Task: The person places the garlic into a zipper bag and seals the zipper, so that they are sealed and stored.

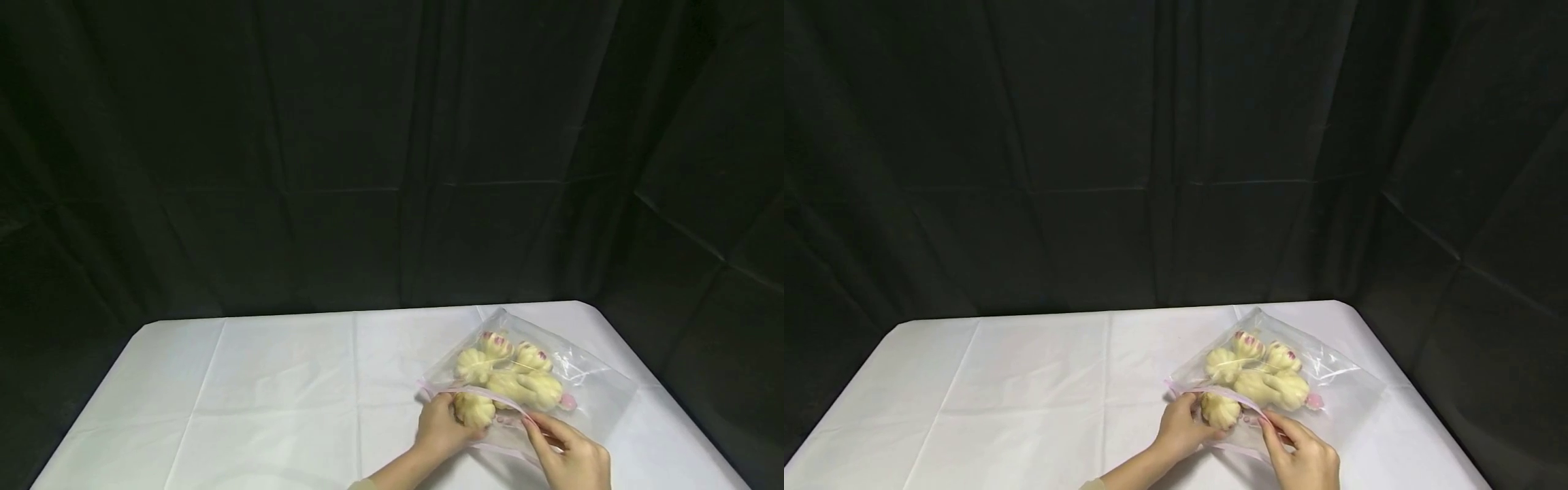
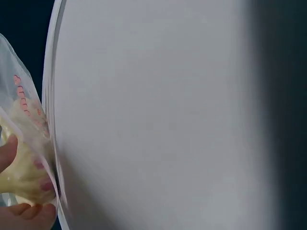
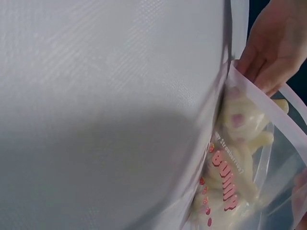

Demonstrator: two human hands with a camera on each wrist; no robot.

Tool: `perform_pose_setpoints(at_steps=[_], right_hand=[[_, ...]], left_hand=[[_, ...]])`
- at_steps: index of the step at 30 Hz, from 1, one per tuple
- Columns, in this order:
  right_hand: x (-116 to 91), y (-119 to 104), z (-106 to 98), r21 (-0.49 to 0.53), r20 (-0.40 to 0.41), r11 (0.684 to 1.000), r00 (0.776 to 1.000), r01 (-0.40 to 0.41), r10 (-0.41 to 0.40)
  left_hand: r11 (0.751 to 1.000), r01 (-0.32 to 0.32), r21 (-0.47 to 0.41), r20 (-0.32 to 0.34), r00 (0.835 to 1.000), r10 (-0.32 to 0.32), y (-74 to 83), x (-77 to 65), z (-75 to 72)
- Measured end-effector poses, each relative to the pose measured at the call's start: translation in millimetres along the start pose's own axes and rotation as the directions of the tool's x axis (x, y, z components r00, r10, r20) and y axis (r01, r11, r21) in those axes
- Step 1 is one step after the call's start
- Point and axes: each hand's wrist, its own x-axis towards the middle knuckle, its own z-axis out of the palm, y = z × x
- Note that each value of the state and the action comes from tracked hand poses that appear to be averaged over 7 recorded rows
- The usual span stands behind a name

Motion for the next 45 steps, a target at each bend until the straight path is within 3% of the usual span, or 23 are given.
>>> perform_pose_setpoints(at_steps=[8, 15, 19, 22, 24, 25, 27, 29, 30, 32, 35, 38, 40, 43, 45], right_hand=[[-0.2, 1.0, -1.4, -0.019, 0.013, 0.999, 0.999, -0.036, 0.036], [-2.7, 3.4, -4.0, -0.040, 0.031, 0.998, 0.998, -0.046, 0.047], [-4.1, 6.9, -5.4, -0.065, 0.035, 0.997, 0.998, -0.052, 0.055], [-4.3, 8.7, -6.8, -0.080, 0.040, 0.995, 0.998, -0.050, 0.054], [-4.8, 10.1, -7.8, -0.086, 0.043, 0.995, 0.998, -0.042, 0.046], [-5.1, 10.6, -8.2, -0.087, 0.043, 0.995, 0.998, -0.038, 0.042], [-5.7, 12.1, -9.1, -0.084, 0.040, 0.996, 0.999, -0.022, 0.025], [-6.1, 14.1, -9.9, -0.081, 0.037, 0.997, 0.999, -0.010, 0.013], [-6.2, 14.8, -10.2, -0.079, 0.037, 0.997, 0.999, -0.004, 0.006], [-6.2, 16.9, -10.5, -0.065, 0.041, 0.998, 0.999, 0.011, -0.008], [-6.0, 18.6, -11.3, -0.056, 0.054, 0.998, 0.998, 0.020, -0.017], [-5.9, 17.1, -13.0, -0.060, 0.070, 0.998, 0.998, 0.008, -0.004], [-7.3, 17.6, -14.4, -0.057, 0.078, 0.998, 0.997, 0.019, -0.014], [-9.6, 17.5, -16.3, -0.038, 0.086, 0.999, 0.996, 0.037, -0.034], [-11.2, 17.2, -17.8, -0.035, 0.097, 0.998, 0.994, 0.048, -0.044]], left_hand=[[0.998, -0.058, 0.007, 0.065, 0.996, 0.058, -7.3, -1.4, -35.4], [0.993, -0.045, -0.105, 0.048, 0.998, 0.050, -6.7, -4.4, -51.8], [0.983, 0.036, -0.180, -0.046, 0.998, -0.045, -8.6, -1.0, -58.3], [0.972, 0.119, -0.203, -0.122, 0.982, -0.146, -11.2, 3.5, -63.4], [0.969, 0.141, -0.205, -0.150, 0.973, -0.173, -14.1, 4.9, -66.0], [0.973, 0.124, -0.192, -0.152, 0.976, -0.154, -15.7, 5.1, -66.7], [0.990, 0.040, -0.136, -0.139, 0.989, -0.059, -18.7, 5.2, -67.1], [0.995, -0.084, -0.051, -0.111, 0.991, 0.078, -20.0, 5.2, -66.8], [0.988, -0.154, 0.013, -0.088, 0.984, 0.154, -19.9, 5.6, -66.7], [0.945, -0.278, 0.172, -0.038, 0.957, 0.288, -18.3, 7.8, -66.4], [0.838, -0.384, 0.387, 0.068, 0.918, 0.390, -12.9, 12.2, -66.4], [0.715, -0.457, 0.529, 0.182, 0.884, 0.431, -9.2, 16.2, -64.4], [0.658, -0.493, 0.569, 0.237, 0.865, 0.442, -8.4, 17.3, -62.7], [0.586, -0.524, 0.618, 0.283, 0.844, 0.456, -9.3, 17.9, -60.9], [0.567, -0.522, 0.638, 0.291, 0.844, 0.450, -10.4, 18.0, -61.1]])
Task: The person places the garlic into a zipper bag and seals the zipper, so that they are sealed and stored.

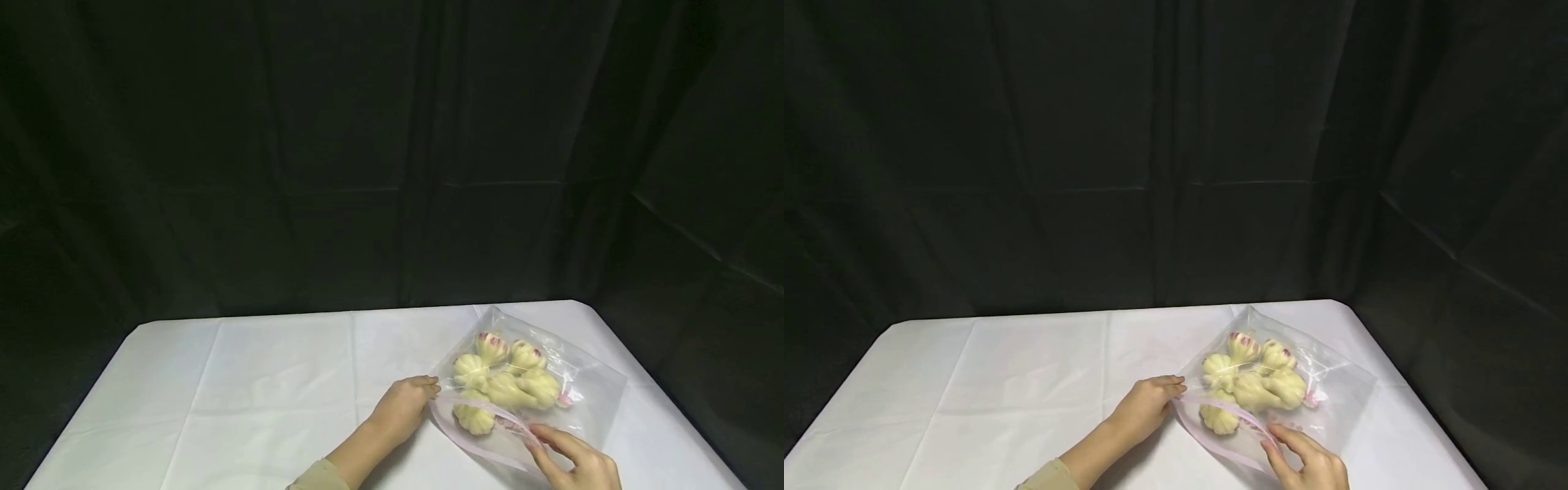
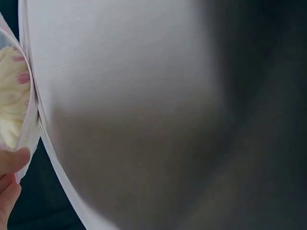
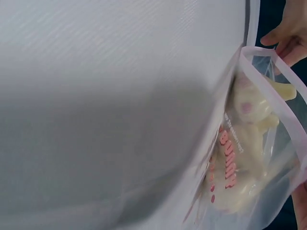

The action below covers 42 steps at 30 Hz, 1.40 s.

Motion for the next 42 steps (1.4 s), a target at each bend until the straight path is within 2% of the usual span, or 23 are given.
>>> perform_pose_setpoints(at_steps=[2, 5, 8, 9, 12, 16, 17, 19, 24, 26, 28, 30, 32, 33, 34, 35, 36, 37, 39, 42], right_hand=[[-0.9, -2.3, -2.0, -0.013, 0.021, 1.000, 1.000, -0.015, 0.016], [-3.4, -3.7, -5.5, -0.058, 0.085, 0.997, 0.995, -0.046, 0.051], [-7.1, -1.5, -8.3, -0.097, 0.185, 0.995, 0.982, -0.020, 0.038], [-8.4, -0.4, -9.3, -0.102, 0.220, 0.995, 0.975, 0.001, 0.021], [-11.7, 5.8, -12.5, -0.022, 0.300, 0.993, 0.948, 0.117, -0.105], [-14.5, 14.4, -16.9, 0.142, 0.348, 0.962, 0.898, 0.233, -0.269], [-15.1, 15.8, -18.3, 0.159, 0.358, 0.959, 0.891, 0.236, -0.278], [-16.8, 16.9, -21.3, 0.143, 0.345, 0.961, 0.898, 0.238, -0.274], [-18.8, 13.9, -27.9, -0.008, 0.234, 0.978, 0.951, 0.209, -0.201], [-18.0, 13.2, -29.4, -0.026, 0.198, 0.977, 0.959, 0.212, -0.203], [-16.9, 14.5, -29.7, -0.011, 0.167, 0.971, 0.958, 0.238, -0.233], [-14.1, 18.4, -29.3, 0.035, 0.113, 0.938, 0.931, 0.345, -0.346], [-10.4, 22.8, -26.3, 0.051, 0.034, 0.883, 0.883, 0.466, -0.468], [-8.5, 25.2, -24.7, 0.052, -0.005, 0.848, 0.850, 0.527, -0.527], [-5.9, 27.7, -22.8, 0.043, -0.043, 0.799, 0.800, 0.600, -0.599], [-4.1, 29.4, -21.2, 0.037, -0.078, 0.762, 0.762, 0.646, -0.642], [-4.0, 30.1, -20.6, 0.041, -0.087, 0.756, 0.756, 0.653, -0.649], [-3.2, 30.9, -19.5, 0.041, -0.100, 0.720, 0.720, 0.692, -0.687], [-4.9, 31.9, -19.2, 0.083, -0.101, 0.690, 0.695, 0.719, -0.712], [-8.5, 33.0, -19.6, 0.134, -0.089, 0.674, 0.687, 0.726, -0.722]], left_hand=[[1.000, 0.003, 0.024, 0.004, 1.000, -0.004, -1.3, -0.3, 0.4], [1.000, 0.011, 0.014, -0.004, 1.000, -0.011, -3.0, -0.6, 0.4], [1.000, 0.011, -0.009, -0.027, 1.000, -0.011, -3.9, -0.7, 0.1], [1.000, 0.011, -0.015, -0.032, 0.999, -0.011, -4.0, -0.6, 0.0], [1.000, 0.016, -0.019, -0.048, 0.999, -0.017, -4.1, -0.1, -0.1], [1.000, 0.020, -0.017, -0.067, 0.998, -0.022, -4.1, 0.9, -1.7], [1.000, 0.019, -0.018, -0.073, 0.997, -0.021, -4.2, 1.3, -2.2], [1.000, 0.016, -0.016, -0.085, 0.996, -0.018, -4.3, 1.7, -3.5], [1.000, 0.011, -0.017, -0.108, 0.994, -0.012, -4.9, 1.9, -5.1], [1.000, 0.006, -0.018, -0.114, 0.993, -0.008, -4.7, 1.7, -5.3], [1.000, 0.005, -0.016, -0.122, 0.993, -0.007, -4.6, 1.5, -5.2], [1.000, 0.012, -0.013, -0.124, 0.992, -0.013, -4.6, 1.4, -5.3], [1.000, 0.020, -0.008, -0.124, 0.992, -0.021, -4.6, 1.4, -5.9], [1.000, 0.026, -0.006, -0.124, 0.992, -0.026, -4.9, 1.2, -6.0], [0.999, 0.031, -0.005, -0.123, 0.992, -0.032, -5.1, 1.1, -6.4], [0.999, 0.034, -0.007, -0.123, 0.992, -0.035, -5.3, 1.0, -6.8], [0.999, 0.040, -0.007, -0.122, 0.992, -0.040, -5.6, 0.9, -7.1], [0.999, 0.044, -0.007, -0.122, 0.992, -0.044, -5.9, 0.7, -7.3], [0.999, 0.051, -0.007, -0.119, 0.992, -0.052, -6.5, 0.2, -7.7], [0.998, 0.057, -0.001, -0.118, 0.991, -0.056, -7.1, -0.5, -7.8]])
